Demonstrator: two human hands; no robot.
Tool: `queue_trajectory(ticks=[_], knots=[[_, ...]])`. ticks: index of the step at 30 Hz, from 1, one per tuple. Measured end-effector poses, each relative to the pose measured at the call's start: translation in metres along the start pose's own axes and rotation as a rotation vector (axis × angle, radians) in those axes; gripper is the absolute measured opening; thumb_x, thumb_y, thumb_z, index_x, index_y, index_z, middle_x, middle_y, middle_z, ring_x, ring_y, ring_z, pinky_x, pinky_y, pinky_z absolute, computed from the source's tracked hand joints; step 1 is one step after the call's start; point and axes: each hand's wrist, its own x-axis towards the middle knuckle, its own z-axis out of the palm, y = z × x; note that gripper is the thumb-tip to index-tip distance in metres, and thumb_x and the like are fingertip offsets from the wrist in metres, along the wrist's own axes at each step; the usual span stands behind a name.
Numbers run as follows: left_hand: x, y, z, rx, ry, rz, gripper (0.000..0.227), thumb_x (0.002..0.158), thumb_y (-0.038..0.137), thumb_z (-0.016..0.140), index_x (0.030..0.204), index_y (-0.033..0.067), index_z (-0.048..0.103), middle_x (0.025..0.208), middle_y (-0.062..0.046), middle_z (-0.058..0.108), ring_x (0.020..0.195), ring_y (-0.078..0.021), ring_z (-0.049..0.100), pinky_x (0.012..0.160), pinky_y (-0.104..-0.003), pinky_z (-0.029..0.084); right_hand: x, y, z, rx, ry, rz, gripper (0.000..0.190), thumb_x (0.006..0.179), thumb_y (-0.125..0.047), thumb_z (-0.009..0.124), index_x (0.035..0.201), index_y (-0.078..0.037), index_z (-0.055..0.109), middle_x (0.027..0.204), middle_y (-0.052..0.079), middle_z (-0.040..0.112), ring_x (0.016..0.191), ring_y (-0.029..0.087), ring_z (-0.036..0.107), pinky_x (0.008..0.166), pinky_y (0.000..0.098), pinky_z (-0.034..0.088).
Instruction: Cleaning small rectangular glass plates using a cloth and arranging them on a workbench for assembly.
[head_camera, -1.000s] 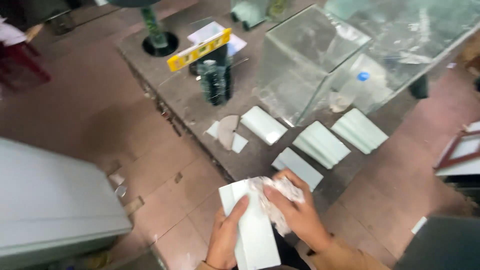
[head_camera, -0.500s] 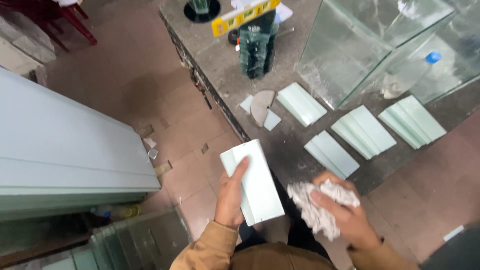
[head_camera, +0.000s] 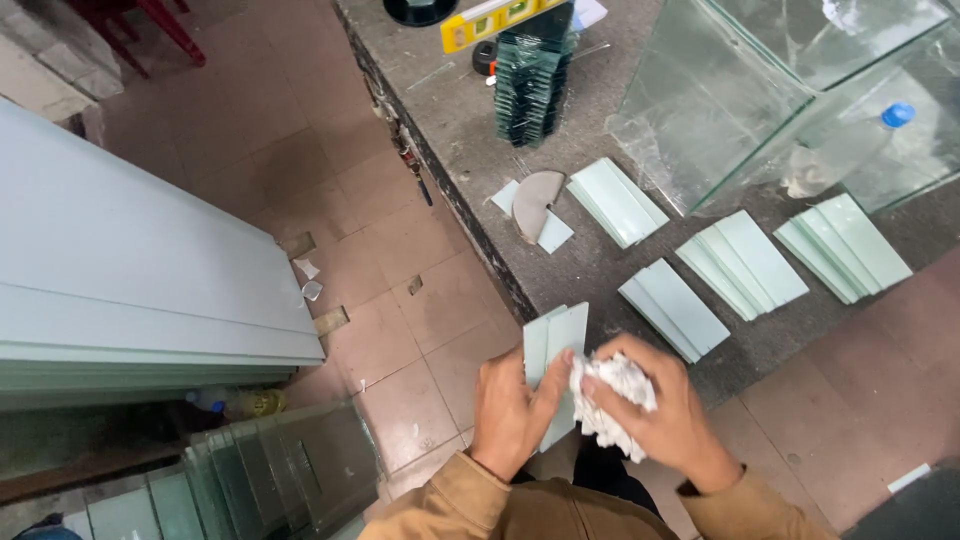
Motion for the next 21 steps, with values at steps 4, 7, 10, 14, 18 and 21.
queue_trajectory(ticks=[4, 7, 10, 14, 18, 21], knots=[[0.003, -0.013, 0.002, 0.264, 0.063, 0.177, 0.043, 0.110, 0.048, 0.063, 0.102, 0.0068, 0.073, 0.074, -0.014, 0.074, 0.060, -0.0383, 0.071, 0.056, -0.050, 0.051, -0.019, -0.037, -0.007, -0.060, 0.117, 0.082, 0.017, 0.094, -0.026, 0.085, 0.101, -0.012, 0.076, 0.087, -0.001, 0.079, 0.078, 0.012, 0.072, 0.074, 0.0292, 0.053], [0.008, -0.034, 0.013, 0.432, 0.055, 0.351, 0.036, 0.113, 0.040, 0.070, 0.095, 0.0090, 0.065, 0.076, -0.011, 0.072, 0.053, -0.0317, 0.069, 0.048, -0.049, 0.056, -0.032, -0.047, -0.002, -0.163, 0.153, -0.052, 0.020, 0.091, -0.024, 0.083, 0.106, -0.012, 0.074, 0.082, 0.000, 0.079, 0.057, 0.009, 0.069, 0.044, 0.0255, 0.052], [0.002, -0.041, 0.024, 0.401, -0.072, 0.271, 0.029, 0.110, 0.039, 0.072, 0.098, 0.0144, 0.060, 0.070, -0.007, 0.072, 0.053, -0.0241, 0.074, 0.054, -0.047, 0.069, -0.028, -0.074, 0.018, -0.221, 0.224, -0.270, 0.030, 0.086, -0.016, 0.089, 0.110, -0.008, 0.073, 0.103, 0.010, 0.076, 0.078, 0.019, 0.077, 0.066, 0.0315, 0.063], [0.005, -0.042, 0.030, 0.400, -0.190, 0.232, 0.035, 0.117, 0.042, 0.056, 0.093, 0.0174, 0.054, 0.087, -0.001, 0.074, 0.058, -0.0191, 0.069, 0.049, -0.043, 0.064, -0.030, -0.075, 0.030, -0.261, 0.187, -0.373, 0.025, 0.089, -0.019, 0.089, 0.102, -0.004, 0.073, 0.101, 0.012, 0.073, 0.075, 0.019, 0.075, 0.060, 0.0313, 0.061], [-0.003, -0.051, 0.035, 0.479, -0.130, 0.379, 0.020, 0.108, 0.033, 0.058, 0.110, 0.0135, 0.059, 0.088, -0.009, 0.073, 0.058, -0.0269, 0.066, 0.044, -0.044, 0.053, -0.030, -0.053, 0.027, -0.415, 0.280, -0.330, 0.031, 0.085, -0.019, 0.095, 0.106, -0.005, 0.076, 0.109, 0.013, 0.073, 0.082, 0.021, 0.074, 0.060, 0.0302, 0.063], [-0.005, -0.040, 0.031, 0.522, -0.126, 0.357, 0.026, 0.107, 0.033, 0.065, 0.116, 0.0090, 0.068, 0.093, -0.012, 0.076, 0.064, -0.0385, 0.072, 0.050, -0.056, 0.052, -0.026, -0.052, 0.003, -0.397, 0.441, -0.276, 0.033, 0.091, -0.017, 0.091, 0.114, -0.003, 0.073, 0.114, 0.017, 0.073, 0.092, 0.027, 0.075, 0.075, 0.0351, 0.060]])
